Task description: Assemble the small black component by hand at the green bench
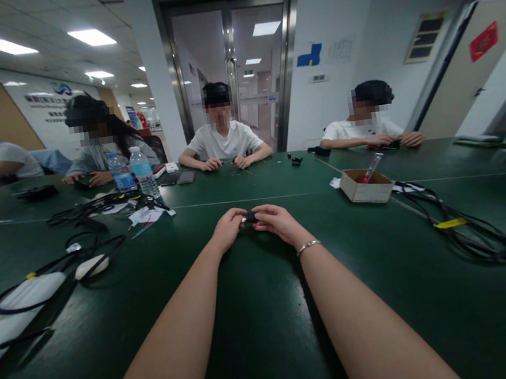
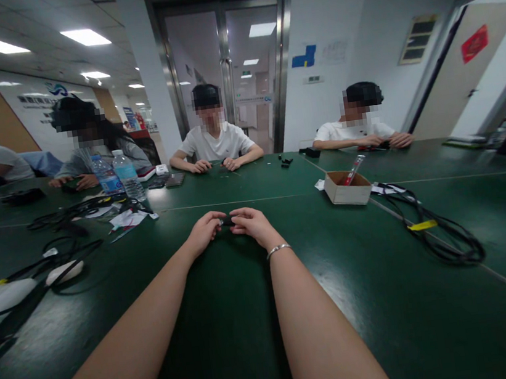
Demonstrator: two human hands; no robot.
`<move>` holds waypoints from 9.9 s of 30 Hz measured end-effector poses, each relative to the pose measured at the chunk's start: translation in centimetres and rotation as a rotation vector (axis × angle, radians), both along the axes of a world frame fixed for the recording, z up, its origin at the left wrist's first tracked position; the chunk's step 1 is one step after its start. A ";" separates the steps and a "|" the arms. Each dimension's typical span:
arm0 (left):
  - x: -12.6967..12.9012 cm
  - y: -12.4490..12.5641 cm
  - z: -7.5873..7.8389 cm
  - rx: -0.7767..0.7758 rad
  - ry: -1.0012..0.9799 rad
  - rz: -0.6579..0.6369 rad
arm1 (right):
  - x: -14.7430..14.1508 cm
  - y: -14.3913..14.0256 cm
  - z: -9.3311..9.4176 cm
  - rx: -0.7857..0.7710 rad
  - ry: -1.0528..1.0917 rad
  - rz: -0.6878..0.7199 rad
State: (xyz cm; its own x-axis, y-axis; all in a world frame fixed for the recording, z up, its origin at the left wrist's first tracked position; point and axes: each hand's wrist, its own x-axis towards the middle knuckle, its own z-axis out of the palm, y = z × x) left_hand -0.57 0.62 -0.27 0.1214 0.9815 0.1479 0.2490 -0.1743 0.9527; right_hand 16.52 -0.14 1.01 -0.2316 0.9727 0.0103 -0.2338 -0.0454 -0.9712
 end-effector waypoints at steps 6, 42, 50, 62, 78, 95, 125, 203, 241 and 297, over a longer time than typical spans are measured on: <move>-0.2 0.4 -0.5 0.045 0.008 0.003 | 0.0 0.1 0.0 -0.002 -0.004 0.005; 0.1 0.1 -0.4 0.038 -0.017 -0.023 | 0.0 0.1 0.0 0.001 -0.008 0.015; 0.2 -0.2 0.0 0.034 -0.016 -0.007 | 0.0 0.1 0.0 -0.005 -0.014 0.017; 0.1 -0.1 -0.2 0.074 -0.001 0.004 | 0.1 0.2 -0.1 0.000 -0.007 0.023; 0.0 -0.1 -0.2 0.040 -0.008 -0.024 | -0.1 -0.1 0.2 -0.008 -0.004 0.006; -0.1 -0.1 -0.3 0.080 0.006 -0.028 | -0.2 -0.2 0.4 -0.028 0.001 -0.017; 0.0 0.1 -0.3 0.059 0.011 0.039 | -0.1 -0.1 0.4 -0.029 0.010 -0.006; -0.1 0.1 -0.4 0.092 0.030 -0.020 | -0.2 -0.1 0.3 -0.028 0.006 -0.016; 0.1 -0.4 0.2 0.087 0.015 -0.007 | -0.1 -0.1 0.3 -0.026 0.009 -0.015; -8.9 -10.5 2.1 -0.226 0.079 -0.179 | 9.2 -10.4 6.0 0.516 -1.235 0.244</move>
